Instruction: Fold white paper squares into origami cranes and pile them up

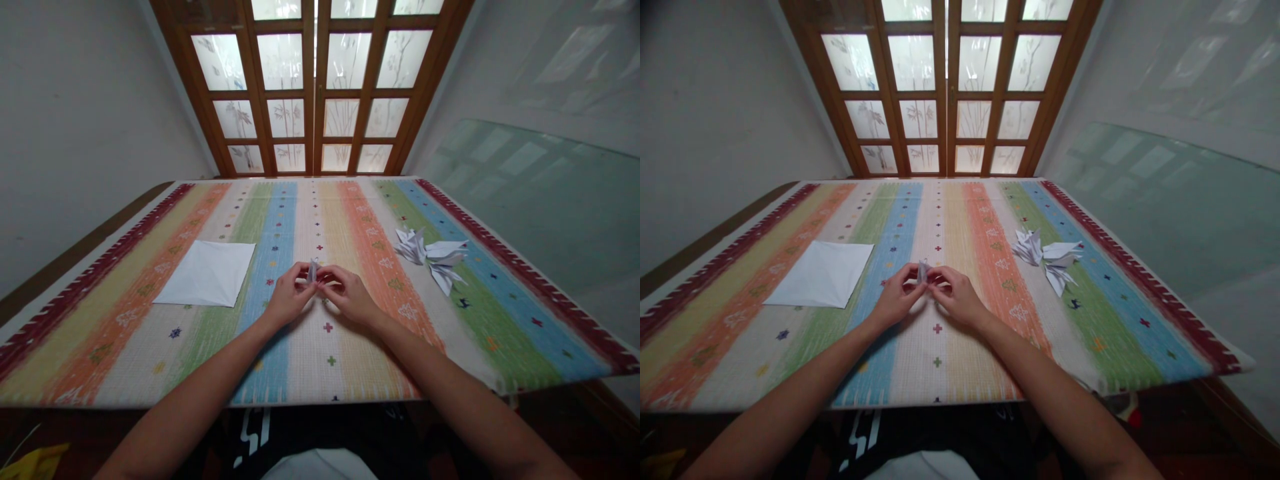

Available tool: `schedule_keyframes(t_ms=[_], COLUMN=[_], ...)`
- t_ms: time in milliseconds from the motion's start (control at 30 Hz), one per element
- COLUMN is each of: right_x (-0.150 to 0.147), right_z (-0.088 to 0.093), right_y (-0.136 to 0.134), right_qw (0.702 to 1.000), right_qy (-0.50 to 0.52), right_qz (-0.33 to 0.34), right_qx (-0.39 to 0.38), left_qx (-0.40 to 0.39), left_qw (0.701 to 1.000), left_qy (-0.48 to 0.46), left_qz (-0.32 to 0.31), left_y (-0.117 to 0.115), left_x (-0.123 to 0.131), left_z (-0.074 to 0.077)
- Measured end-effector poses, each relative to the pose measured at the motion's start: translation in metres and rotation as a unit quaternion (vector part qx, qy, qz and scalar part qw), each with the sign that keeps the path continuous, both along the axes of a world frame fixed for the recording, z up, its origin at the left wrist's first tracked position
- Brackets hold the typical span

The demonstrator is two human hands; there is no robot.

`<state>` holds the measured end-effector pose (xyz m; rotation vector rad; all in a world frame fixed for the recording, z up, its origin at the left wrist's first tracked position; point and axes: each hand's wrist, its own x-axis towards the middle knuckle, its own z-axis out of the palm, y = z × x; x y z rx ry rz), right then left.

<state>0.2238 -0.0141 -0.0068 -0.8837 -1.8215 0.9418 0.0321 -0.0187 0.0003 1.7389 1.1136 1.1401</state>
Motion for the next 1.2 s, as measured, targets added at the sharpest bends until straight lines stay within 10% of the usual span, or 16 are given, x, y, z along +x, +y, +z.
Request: schedule_keyframes(t_ms=[1200], right_x=[0.007], right_z=[0.008], right_y=[0.007], right_qw=[0.974], right_qy=[0.132], right_qz=[-0.041], right_qx=[-0.181], left_qx=[-0.006], left_qw=[0.992], left_qy=[0.100], left_qz=[-0.075], left_y=[-0.005], left_x=[-0.003], left_z=[0.006])
